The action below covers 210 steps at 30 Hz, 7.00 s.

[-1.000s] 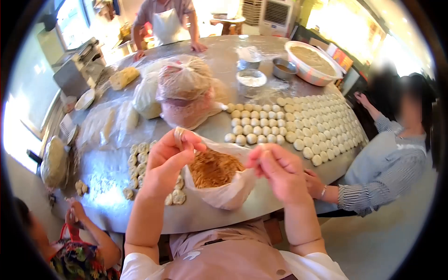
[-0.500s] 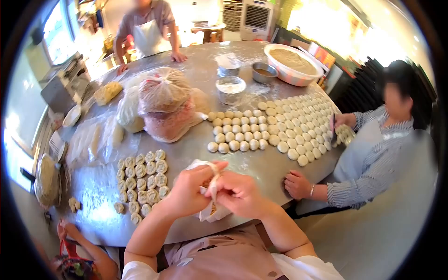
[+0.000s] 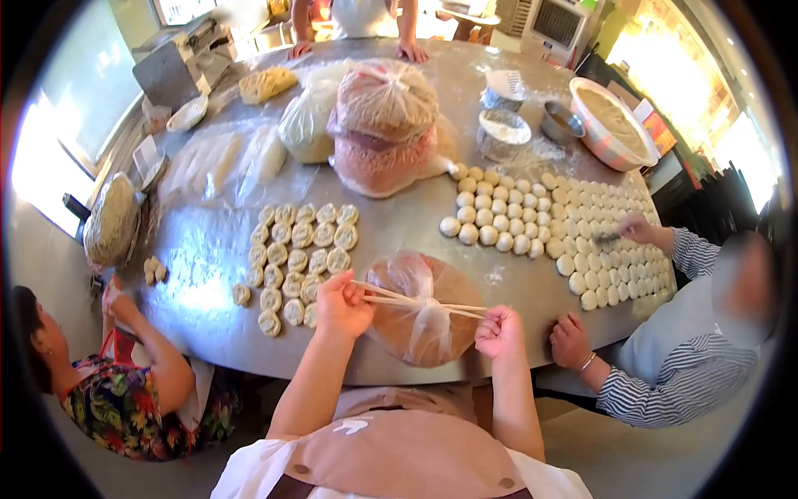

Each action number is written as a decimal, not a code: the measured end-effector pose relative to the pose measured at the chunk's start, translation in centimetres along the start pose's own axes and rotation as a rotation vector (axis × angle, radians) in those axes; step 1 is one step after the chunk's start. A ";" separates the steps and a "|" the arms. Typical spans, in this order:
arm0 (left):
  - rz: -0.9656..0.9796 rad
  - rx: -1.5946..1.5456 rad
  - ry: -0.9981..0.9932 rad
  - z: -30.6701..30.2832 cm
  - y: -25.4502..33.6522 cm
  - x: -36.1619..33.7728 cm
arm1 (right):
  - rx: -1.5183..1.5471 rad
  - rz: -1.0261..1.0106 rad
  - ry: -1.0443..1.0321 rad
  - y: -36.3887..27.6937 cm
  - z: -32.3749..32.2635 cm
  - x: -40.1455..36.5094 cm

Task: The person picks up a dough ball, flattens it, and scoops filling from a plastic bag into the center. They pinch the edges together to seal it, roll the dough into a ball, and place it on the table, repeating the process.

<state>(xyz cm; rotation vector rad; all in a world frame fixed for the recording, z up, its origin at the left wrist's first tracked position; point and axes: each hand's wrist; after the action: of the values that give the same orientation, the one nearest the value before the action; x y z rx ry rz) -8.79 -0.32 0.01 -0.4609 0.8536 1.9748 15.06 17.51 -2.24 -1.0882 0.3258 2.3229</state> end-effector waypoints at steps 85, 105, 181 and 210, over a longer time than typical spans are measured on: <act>1.048 1.685 -0.382 5.4 -5.4 -2.5 | -1.640 -0.832 -0.622 7.3 2.8 -3.3; 0.757 1.289 -0.298 -4.3 -0.5 -2.2 | -0.311 -1.565 -0.165 -7.1 3.1 -14.3; 0.946 1.465 -0.044 12.2 1.4 -2.7 | -0.081 -1.493 -0.158 -15.9 -3.2 -13.7; 0.859 1.590 -0.428 4.1 -8.0 -2.5 | -1.348 -1.099 -0.652 7.0 -0.4 -0.1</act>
<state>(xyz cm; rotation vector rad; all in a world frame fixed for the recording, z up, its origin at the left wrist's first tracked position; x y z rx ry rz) -0.62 3.95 1.36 1.3507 2.1087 1.2653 11.40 11.55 -2.51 -0.5550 -1.7895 1.4645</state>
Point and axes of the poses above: each hand's wrist, its own x-axis towards the middle knuckle, its own z-axis out of the palm, y = z × x, and after that the axes turned 13 degrees about x, right-handed
